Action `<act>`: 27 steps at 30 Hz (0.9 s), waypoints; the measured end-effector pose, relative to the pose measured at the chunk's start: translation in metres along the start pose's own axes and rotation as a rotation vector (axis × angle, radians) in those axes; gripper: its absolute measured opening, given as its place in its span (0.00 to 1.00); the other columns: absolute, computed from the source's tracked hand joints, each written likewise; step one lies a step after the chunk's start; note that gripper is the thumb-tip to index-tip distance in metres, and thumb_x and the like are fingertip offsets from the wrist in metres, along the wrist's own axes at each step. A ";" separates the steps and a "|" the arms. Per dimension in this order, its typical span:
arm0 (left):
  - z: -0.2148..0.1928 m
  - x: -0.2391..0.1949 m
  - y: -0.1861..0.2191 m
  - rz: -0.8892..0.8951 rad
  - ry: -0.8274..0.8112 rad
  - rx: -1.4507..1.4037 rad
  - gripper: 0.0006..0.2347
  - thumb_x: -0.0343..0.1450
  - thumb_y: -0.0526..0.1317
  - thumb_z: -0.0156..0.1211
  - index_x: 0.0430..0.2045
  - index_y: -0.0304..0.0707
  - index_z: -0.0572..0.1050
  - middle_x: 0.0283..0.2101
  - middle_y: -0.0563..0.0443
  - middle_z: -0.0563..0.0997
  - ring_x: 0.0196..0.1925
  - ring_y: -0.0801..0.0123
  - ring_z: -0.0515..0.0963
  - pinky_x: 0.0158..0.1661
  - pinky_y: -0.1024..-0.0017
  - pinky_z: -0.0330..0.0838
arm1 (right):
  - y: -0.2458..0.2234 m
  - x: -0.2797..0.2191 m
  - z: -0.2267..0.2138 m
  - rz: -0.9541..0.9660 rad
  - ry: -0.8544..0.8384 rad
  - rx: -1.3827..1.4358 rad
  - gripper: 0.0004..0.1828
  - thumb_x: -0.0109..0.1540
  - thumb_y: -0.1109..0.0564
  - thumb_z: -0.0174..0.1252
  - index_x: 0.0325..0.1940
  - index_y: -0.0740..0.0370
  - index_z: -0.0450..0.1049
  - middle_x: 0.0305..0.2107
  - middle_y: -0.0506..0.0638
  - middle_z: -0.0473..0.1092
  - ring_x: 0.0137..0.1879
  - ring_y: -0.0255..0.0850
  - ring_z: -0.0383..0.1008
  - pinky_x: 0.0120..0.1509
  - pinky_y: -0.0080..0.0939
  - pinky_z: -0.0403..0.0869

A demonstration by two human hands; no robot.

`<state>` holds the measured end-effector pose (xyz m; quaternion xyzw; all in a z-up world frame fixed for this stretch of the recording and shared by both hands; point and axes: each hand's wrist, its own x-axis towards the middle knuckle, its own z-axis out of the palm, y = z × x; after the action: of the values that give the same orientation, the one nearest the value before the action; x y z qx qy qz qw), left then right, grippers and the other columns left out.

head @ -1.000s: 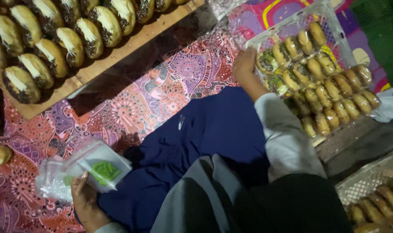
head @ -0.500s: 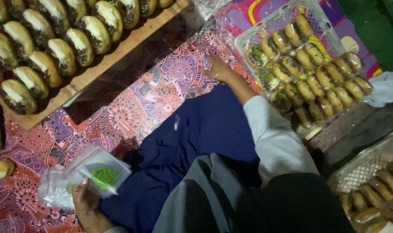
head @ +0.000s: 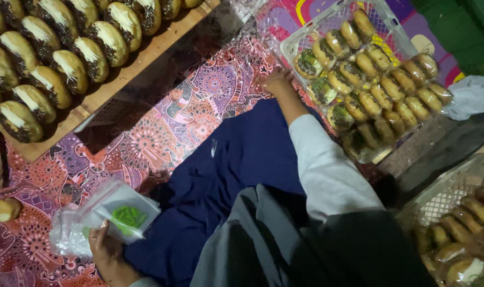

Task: The person sits on a patterned mat and repeatedly picks doughnuts from a wooden tray, places them into clear plastic bags, and sets the filled bags into a nearby basket. The person handles the doughnuts and bags by hand throughout the clip.

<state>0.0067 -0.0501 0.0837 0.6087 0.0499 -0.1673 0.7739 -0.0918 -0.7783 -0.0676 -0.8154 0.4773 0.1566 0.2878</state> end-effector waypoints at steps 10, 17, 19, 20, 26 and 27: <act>0.004 -0.001 -0.002 -0.070 0.045 0.052 0.08 0.70 0.33 0.62 0.42 0.38 0.77 0.43 0.50 0.81 0.44 0.66 0.79 0.50 0.67 0.73 | -0.009 -0.030 -0.026 -0.135 -0.033 0.213 0.50 0.62 0.30 0.55 0.78 0.61 0.49 0.71 0.66 0.52 0.76 0.59 0.53 0.76 0.51 0.57; 0.001 0.002 -0.011 -0.025 0.119 0.072 0.08 0.73 0.34 0.66 0.31 0.44 0.70 0.33 0.57 0.73 0.37 0.74 0.73 0.42 0.74 0.69 | -0.024 0.027 0.020 -0.658 -0.581 -0.263 0.34 0.64 0.36 0.56 0.66 0.59 0.79 0.54 0.57 0.81 0.55 0.47 0.80 0.63 0.49 0.73; -0.007 -0.004 -0.016 -0.065 0.222 0.090 0.09 0.71 0.36 0.66 0.28 0.46 0.69 0.30 0.60 0.70 0.32 0.75 0.70 0.36 0.74 0.65 | -0.039 0.037 0.021 -0.699 -0.585 -0.279 0.34 0.64 0.36 0.58 0.65 0.61 0.76 0.54 0.61 0.78 0.58 0.51 0.76 0.65 0.51 0.70; -0.009 -0.001 -0.020 -0.122 0.306 0.103 0.09 0.71 0.37 0.66 0.27 0.48 0.68 0.28 0.61 0.69 0.29 0.75 0.68 0.31 0.74 0.63 | -0.045 0.042 0.014 -0.740 -0.477 -0.242 0.34 0.64 0.37 0.59 0.65 0.63 0.75 0.55 0.63 0.77 0.59 0.53 0.74 0.66 0.52 0.69; -0.024 0.001 -0.032 -0.030 0.185 -0.132 0.13 0.69 0.34 0.64 0.47 0.44 0.75 0.46 0.53 0.80 0.51 0.64 0.79 0.55 0.63 0.75 | -0.110 0.003 0.049 -1.025 0.400 -0.229 0.36 0.66 0.38 0.64 0.64 0.70 0.67 0.59 0.69 0.68 0.70 0.62 0.62 0.78 0.57 0.60; -0.025 0.001 -0.031 0.021 0.187 -0.200 0.13 0.70 0.34 0.64 0.47 0.43 0.74 0.47 0.52 0.80 0.53 0.62 0.79 0.57 0.59 0.74 | -0.132 -0.026 0.086 -1.018 0.304 -0.400 0.38 0.54 0.49 0.62 0.66 0.66 0.69 0.62 0.66 0.67 0.68 0.59 0.64 0.71 0.52 0.62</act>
<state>0.0007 -0.0322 0.0488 0.5419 0.1321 -0.0957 0.8245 0.0114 -0.6574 -0.0795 -0.9947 0.0211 -0.0338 0.0948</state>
